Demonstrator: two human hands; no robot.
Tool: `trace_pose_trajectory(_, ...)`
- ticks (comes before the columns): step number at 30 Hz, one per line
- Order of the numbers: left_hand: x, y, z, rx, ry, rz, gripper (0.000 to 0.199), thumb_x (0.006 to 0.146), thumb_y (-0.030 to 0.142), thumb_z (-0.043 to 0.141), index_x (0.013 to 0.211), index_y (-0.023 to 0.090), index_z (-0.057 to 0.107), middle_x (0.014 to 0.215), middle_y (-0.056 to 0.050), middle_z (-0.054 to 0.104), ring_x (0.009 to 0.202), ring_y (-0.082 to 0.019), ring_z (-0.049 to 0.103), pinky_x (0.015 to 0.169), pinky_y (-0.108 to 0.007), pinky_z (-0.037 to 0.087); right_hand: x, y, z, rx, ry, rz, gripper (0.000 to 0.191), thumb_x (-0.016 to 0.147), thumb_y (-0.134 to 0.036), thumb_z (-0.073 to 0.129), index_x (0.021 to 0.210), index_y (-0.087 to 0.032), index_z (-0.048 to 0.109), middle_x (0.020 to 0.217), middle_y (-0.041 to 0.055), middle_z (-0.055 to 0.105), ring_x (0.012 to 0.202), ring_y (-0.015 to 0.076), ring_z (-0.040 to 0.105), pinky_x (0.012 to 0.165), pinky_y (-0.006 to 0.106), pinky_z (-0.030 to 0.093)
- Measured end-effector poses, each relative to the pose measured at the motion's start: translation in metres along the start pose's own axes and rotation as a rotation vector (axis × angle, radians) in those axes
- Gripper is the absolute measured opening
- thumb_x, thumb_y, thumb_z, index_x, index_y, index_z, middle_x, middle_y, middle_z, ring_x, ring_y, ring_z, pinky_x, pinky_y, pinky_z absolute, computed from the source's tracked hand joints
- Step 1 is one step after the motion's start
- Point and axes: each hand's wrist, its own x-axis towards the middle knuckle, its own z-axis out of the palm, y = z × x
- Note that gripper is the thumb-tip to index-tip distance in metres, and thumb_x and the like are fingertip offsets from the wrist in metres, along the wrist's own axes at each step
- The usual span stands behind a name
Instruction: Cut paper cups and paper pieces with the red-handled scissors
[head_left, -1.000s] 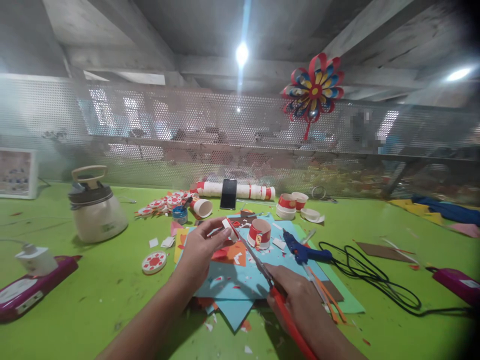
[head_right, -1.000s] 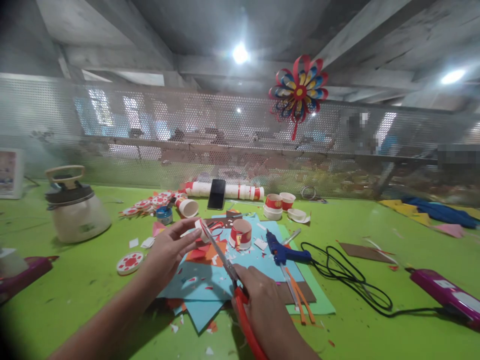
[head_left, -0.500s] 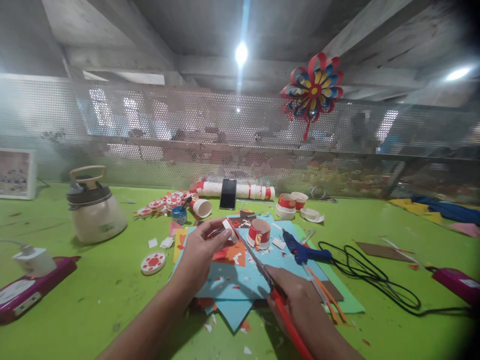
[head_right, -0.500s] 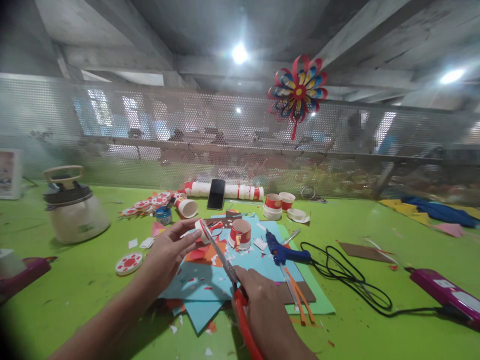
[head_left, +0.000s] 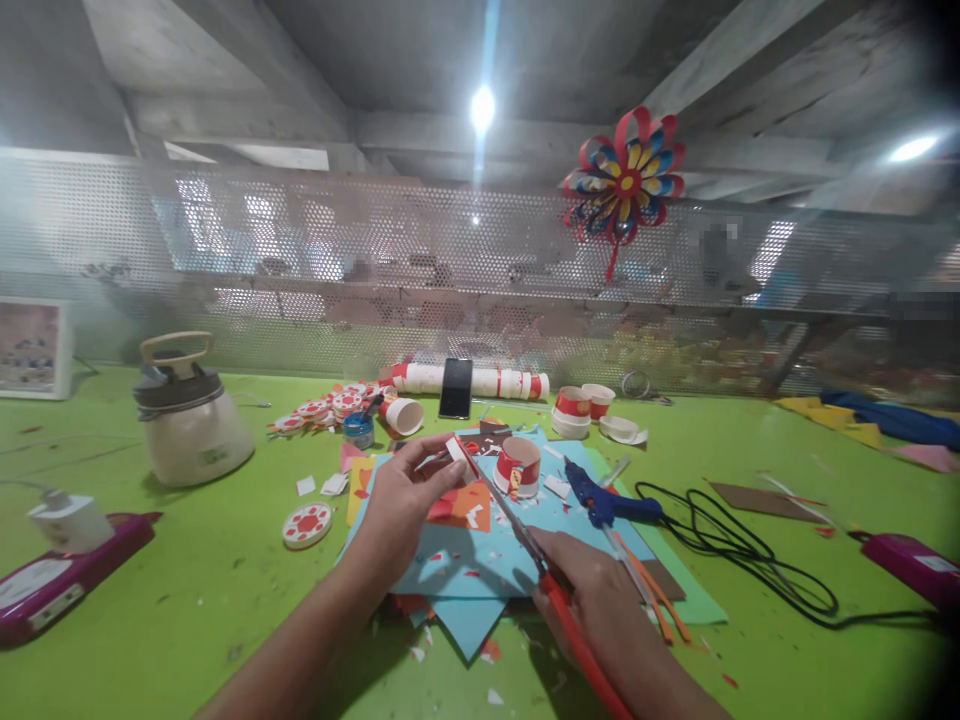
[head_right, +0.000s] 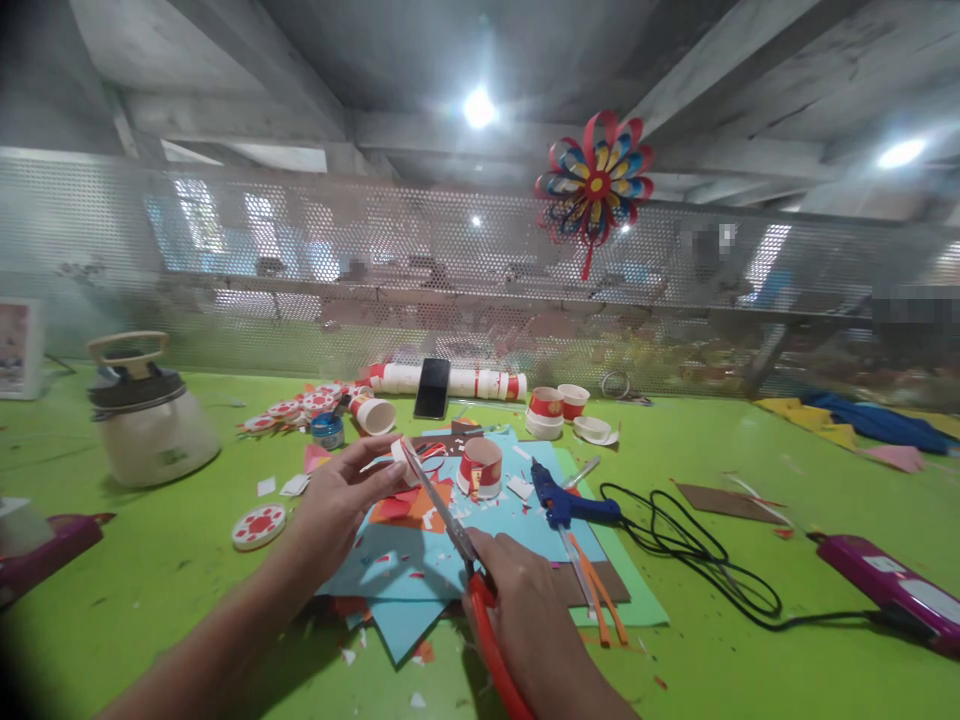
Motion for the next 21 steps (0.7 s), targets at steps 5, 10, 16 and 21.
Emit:
trace_pose_trajectory(5,-0.0005,-0.0016,-0.0002,-0.009,0.013,0.003,0.036,0.067,0.026,0.079,0.1,0.018,0.066,0.093,-0.007,0.074,0.084,-0.02,0.069,0.079,-0.032,0.053,-0.001,-0.0005,0.0024,-0.007,0.025,-0.006,0.036,0.075,-0.009,0.045,0.102,-0.016,0.067,0.083,0.0054,0.07,0.075,0.0214,0.063,0.068,0.031,0.046)
trace_pose_trajectory(10,0.0009,-0.0035,-0.0022,0.001,0.008,0.008,0.038,0.068,0.027,0.078,0.103,0.017,0.065,0.098,-0.008,0.073,0.088,-0.021,0.068,0.082,-0.032,0.052,-0.0022,0.0003,0.0015,-0.039,0.006,0.018,0.036,0.072,-0.007,0.044,0.099,-0.017,0.067,0.081,0.0056,0.069,0.072,0.022,0.062,0.066,0.032,0.046)
trace_pose_trajectory(16,0.0023,-0.0037,-0.0036,-0.054,0.024,0.013,0.039,0.07,0.029,0.076,0.105,0.016,0.065,0.097,-0.01,0.072,0.088,-0.021,0.067,0.081,-0.032,0.051,-0.0017,0.0021,-0.0004,-0.037,-0.011,0.016,0.033,0.074,-0.01,0.045,0.099,-0.015,0.066,0.087,0.0101,0.069,0.078,0.0254,0.063,0.07,0.037,0.047)
trace_pose_trajectory(21,0.0014,-0.0035,-0.0038,-0.03,-0.008,0.03,0.035,0.073,0.03,0.075,0.104,0.018,0.066,0.094,-0.008,0.073,0.087,-0.02,0.068,0.081,-0.032,0.051,-0.0008,0.0024,0.0007,-0.014,-0.017,-0.006,0.037,0.075,-0.012,0.044,0.106,-0.014,0.064,0.087,0.0103,0.068,0.078,0.0246,0.062,0.07,0.036,0.048)
